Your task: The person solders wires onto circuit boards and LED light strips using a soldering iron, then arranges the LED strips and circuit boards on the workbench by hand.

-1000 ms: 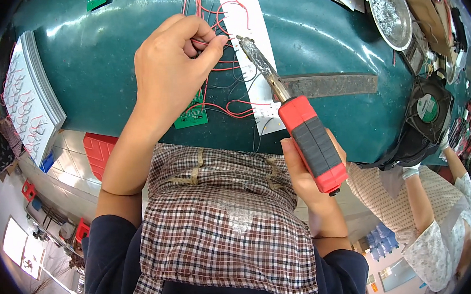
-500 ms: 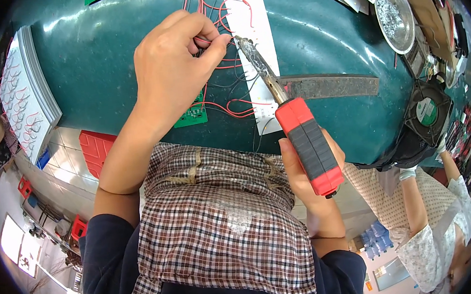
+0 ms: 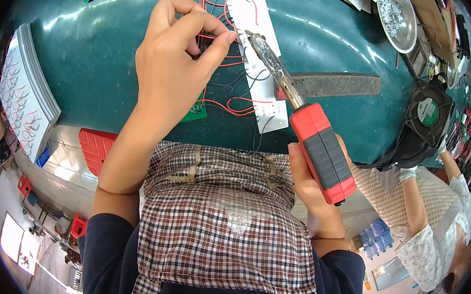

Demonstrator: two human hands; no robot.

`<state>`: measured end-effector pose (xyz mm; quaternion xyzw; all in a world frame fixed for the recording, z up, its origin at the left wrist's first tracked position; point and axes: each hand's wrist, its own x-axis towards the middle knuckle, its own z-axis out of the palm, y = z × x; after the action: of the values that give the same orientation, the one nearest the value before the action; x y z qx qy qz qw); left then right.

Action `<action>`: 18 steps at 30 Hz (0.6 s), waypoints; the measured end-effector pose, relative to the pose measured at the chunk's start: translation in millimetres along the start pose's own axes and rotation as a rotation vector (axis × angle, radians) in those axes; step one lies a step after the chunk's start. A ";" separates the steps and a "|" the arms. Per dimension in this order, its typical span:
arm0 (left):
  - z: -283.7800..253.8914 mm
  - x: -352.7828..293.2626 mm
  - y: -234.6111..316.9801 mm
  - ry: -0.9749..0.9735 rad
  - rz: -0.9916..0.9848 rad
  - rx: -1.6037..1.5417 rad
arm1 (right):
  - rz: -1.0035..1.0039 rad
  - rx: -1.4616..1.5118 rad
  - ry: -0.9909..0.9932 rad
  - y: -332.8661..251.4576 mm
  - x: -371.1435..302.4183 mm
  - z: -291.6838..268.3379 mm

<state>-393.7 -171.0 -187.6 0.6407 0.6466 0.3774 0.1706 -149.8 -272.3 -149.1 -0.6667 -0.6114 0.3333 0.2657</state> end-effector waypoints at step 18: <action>7.9 -3.7 -8.7 0.026 0.330 0.126 | 0.034 0.669 -0.435 -43.6 51.5 6.0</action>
<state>-393.7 -171.5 -199.9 0.7425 0.5572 0.3672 0.0577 -180.7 -216.6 -125.8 -0.4673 -0.5000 0.6517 0.3270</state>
